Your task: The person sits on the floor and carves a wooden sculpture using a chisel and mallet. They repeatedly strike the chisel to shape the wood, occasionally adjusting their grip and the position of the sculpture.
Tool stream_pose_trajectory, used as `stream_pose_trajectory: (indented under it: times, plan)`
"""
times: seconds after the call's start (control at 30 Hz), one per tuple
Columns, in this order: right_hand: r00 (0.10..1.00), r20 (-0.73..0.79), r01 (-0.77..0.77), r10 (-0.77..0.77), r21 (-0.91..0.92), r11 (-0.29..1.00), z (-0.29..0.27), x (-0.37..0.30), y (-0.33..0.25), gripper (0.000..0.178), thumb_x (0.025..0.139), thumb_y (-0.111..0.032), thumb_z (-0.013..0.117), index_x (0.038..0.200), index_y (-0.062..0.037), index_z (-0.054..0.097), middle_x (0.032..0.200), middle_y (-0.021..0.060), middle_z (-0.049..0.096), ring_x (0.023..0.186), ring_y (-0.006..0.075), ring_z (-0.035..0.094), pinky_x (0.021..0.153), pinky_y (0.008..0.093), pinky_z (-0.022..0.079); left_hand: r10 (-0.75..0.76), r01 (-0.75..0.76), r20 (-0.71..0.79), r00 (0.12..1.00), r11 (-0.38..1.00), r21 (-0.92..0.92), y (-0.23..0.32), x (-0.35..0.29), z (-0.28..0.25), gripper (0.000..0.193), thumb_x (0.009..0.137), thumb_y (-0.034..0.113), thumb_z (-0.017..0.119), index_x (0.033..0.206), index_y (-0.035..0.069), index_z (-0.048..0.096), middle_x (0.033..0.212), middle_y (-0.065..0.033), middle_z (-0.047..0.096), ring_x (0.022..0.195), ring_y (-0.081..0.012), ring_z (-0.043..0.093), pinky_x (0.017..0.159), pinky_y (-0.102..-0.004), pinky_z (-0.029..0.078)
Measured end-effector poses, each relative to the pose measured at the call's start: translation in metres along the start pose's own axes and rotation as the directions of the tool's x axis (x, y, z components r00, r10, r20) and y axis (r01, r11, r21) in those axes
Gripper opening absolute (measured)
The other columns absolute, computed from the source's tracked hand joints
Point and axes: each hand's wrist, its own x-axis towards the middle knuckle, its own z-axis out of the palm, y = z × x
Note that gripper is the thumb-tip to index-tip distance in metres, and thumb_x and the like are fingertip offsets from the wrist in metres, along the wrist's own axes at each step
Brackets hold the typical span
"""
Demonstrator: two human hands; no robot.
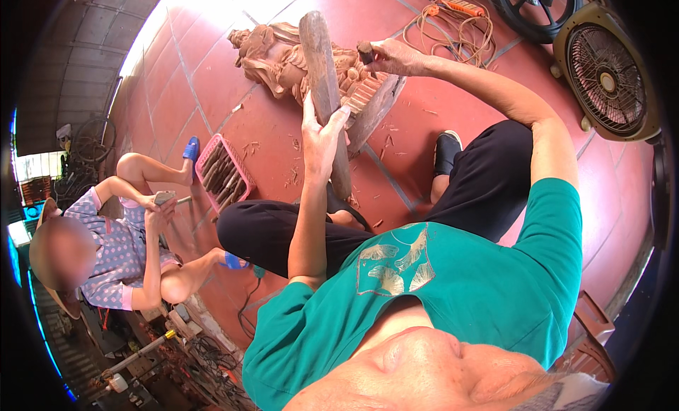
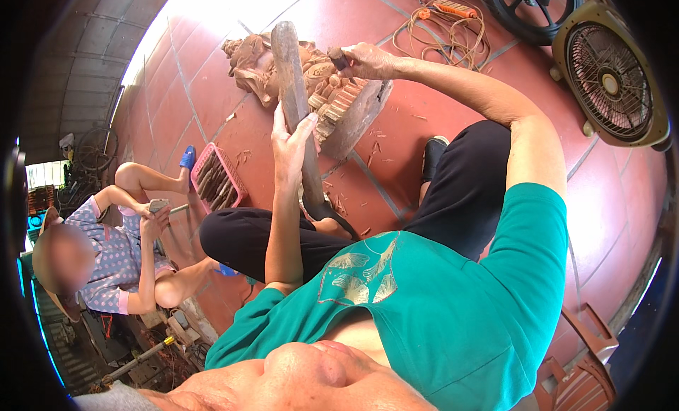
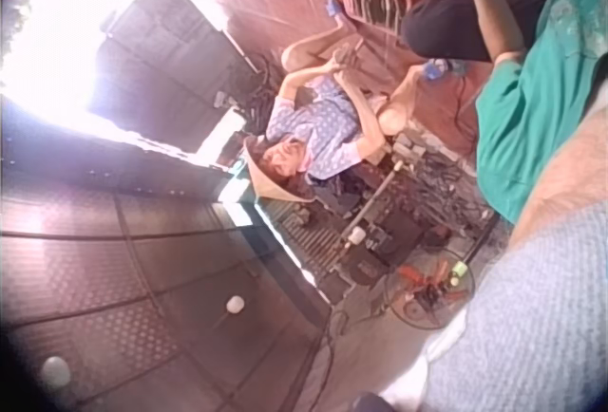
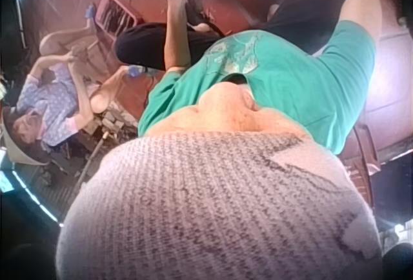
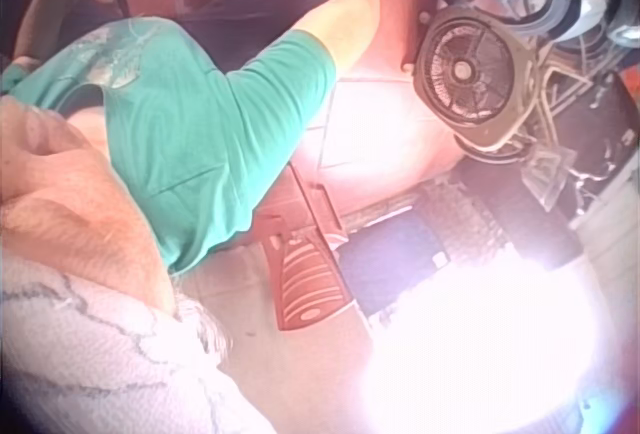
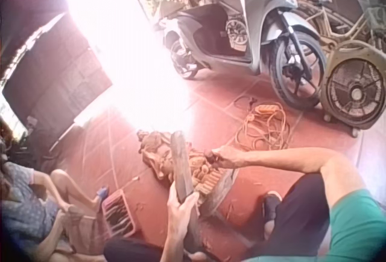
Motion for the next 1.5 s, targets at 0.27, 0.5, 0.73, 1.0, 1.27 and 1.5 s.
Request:
stream_pose_trajectory:
  times: [0.27,0.5,0.73,1.0,1.27,1.5]
  plan:
    - [1.0,0.0,0.017,-0.017,-0.005,1.0,0.004,-0.002,-0.003,0.03,0.092,-0.03,0.071,0.096,-0.0037,0.057,0.071,0.0141,0.06,0.065,0.03,0.058,0.065,0.0434,0.047,-0.018,0.018,0.004,1.0,1.0,0.002,-0.003,-0.002,-0.001,0.058,0.093,0.01,0.07,0.144,0.005,0.042,0.088,-0.0014,0.061,0.06,-0.007,0.054,0.048,-0.0232,0.046]
    - [0.999,0.035,-0.002,0.002,-0.014,1.0,0.006,-0.001,-0.006,0.025,0.091,-0.025,0.069,0.098,-0.005,0.057,0.074,0.0139,0.062,0.067,0.0311,0.06,0.067,0.0427,0.049,-0.008,0.008,-0.027,1.0,1.0,0.022,-0.004,-0.002,0.002,0.052,0.093,0.011,0.069,0.139,0.004,0.046,0.073,-0.0003,0.057,0.051,-0.0088,0.054,0.045,-0.0244,0.045]
    - [0.996,0.085,0.006,0.003,-0.105,0.994,-0.001,-0.003,-0.032,0.023,0.091,-0.022,0.07,0.098,-0.0045,0.056,0.076,0.0142,0.063,0.07,0.0332,0.063,0.068,0.0438,0.049,0.021,-0.018,-0.044,0.999,0.997,0.073,0.005,-0.009,0.008,0.064,0.093,0.011,0.07,0.148,0.004,0.038,0.086,-0.0036,0.061,0.057,-0.0084,0.054,0.048,-0.0243,0.045]
    - [0.988,0.152,0.025,-0.001,-0.152,0.988,0.004,0.003,-0.038,0.022,0.088,-0.014,0.07,0.104,-0.0046,0.058,0.084,0.0168,0.07,0.082,0.0394,0.069,0.074,0.0488,0.053,0.078,-0.066,-0.016,0.997,0.926,0.371,-0.012,-0.009,0.013,0.073,0.092,0.014,0.071,0.153,0.003,0.034,0.098,-0.0087,0.066,0.072,-0.0134,0.062,0.062,-0.0284,0.052]
    - [0.995,0.071,0.079,-0.067,-0.172,0.982,0.007,0.0,-0.036,0.026,0.086,-0.022,0.073,0.091,-0.0051,0.054,0.078,0.0161,0.062,0.076,0.0407,0.064,0.066,0.0492,0.049,0.161,-0.144,-0.02,0.987,0.927,0.346,-0.011,-0.007,0.009,0.072,0.092,0.014,0.071,0.153,0.003,0.034,0.102,-0.008,0.066,0.076,-0.0122,0.063,0.062,-0.0267,0.053]
    - [0.99,0.085,0.124,-0.11,-0.173,0.977,0.008,0.001,-0.052,0.025,0.086,-0.022,0.073,0.093,-0.0035,0.057,0.075,0.0162,0.061,0.072,0.039,0.063,0.066,0.0468,0.05,0.089,-0.08,0.001,0.996,0.895,0.438,-0.036,-0.001,0.0,0.079,0.09,0.021,0.073,0.154,0.005,0.029,0.107,-0.02,0.067,0.088,-0.0266,0.065,0.075,-0.0368,0.052]
